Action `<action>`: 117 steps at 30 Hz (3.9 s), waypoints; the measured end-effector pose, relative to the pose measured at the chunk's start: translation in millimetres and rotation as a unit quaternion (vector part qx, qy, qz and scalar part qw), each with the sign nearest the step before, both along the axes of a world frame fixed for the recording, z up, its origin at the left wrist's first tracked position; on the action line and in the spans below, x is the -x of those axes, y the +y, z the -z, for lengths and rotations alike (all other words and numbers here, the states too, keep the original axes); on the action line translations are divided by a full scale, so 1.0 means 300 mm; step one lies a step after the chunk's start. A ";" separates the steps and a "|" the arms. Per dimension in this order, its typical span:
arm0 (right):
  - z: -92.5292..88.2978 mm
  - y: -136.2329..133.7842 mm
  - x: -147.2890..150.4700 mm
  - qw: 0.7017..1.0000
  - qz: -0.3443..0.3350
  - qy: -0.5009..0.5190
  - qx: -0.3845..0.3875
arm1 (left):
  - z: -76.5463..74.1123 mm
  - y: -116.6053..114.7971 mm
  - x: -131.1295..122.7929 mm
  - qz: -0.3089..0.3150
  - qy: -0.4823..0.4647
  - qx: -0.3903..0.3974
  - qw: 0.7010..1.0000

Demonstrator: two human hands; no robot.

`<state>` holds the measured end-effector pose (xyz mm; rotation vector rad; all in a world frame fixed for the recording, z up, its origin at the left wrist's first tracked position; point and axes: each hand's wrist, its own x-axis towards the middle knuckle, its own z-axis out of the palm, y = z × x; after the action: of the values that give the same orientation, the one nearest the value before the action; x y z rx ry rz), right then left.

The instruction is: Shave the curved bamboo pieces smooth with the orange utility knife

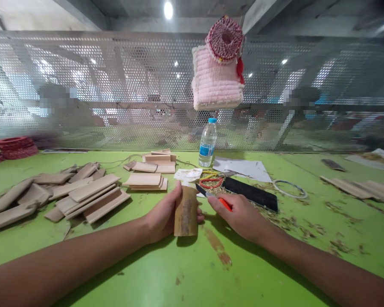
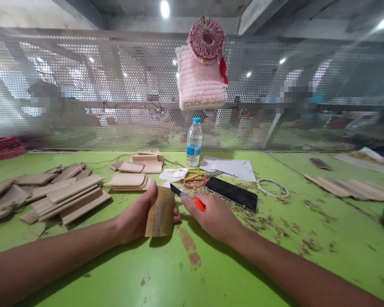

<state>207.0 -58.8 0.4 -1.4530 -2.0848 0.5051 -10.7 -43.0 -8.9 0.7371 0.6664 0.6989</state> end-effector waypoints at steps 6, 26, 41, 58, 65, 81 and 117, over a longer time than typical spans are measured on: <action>-0.010 -0.020 0.018 0.998 0.012 0.061 0.033 | -0.098 -0.008 -0.024 -0.103 0.000 -0.063 0.993; -0.014 -0.017 0.025 0.984 0.050 0.164 -0.046 | -0.117 -0.003 -0.013 -0.134 -0.024 -0.159 0.978; -0.036 0.021 0.023 0.929 0.080 0.347 0.104 | -0.075 0.042 0.050 -0.138 0.201 -0.409 0.879; -0.042 0.010 -0.001 0.942 -0.019 0.316 0.113 | -0.068 0.043 0.037 0.070 0.104 -0.178 0.976; -0.046 -0.003 -0.003 0.937 -0.055 0.322 0.127 | -0.049 -0.008 0.024 0.232 0.043 -0.113 0.965; -0.066 -0.021 -0.013 0.987 0.060 0.124 -0.077 | -0.018 -0.036 0.006 0.140 0.056 -0.052 0.987; 0.016 -0.072 0.037 0.980 -0.010 -0.188 -0.059 | 0.011 -0.042 -0.009 0.041 0.067 -0.126 0.989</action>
<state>196.0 -80.3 -4.5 -1.5529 -2.3731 0.1146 -8.0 -55.5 -12.1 1.0461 0.6724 0.6678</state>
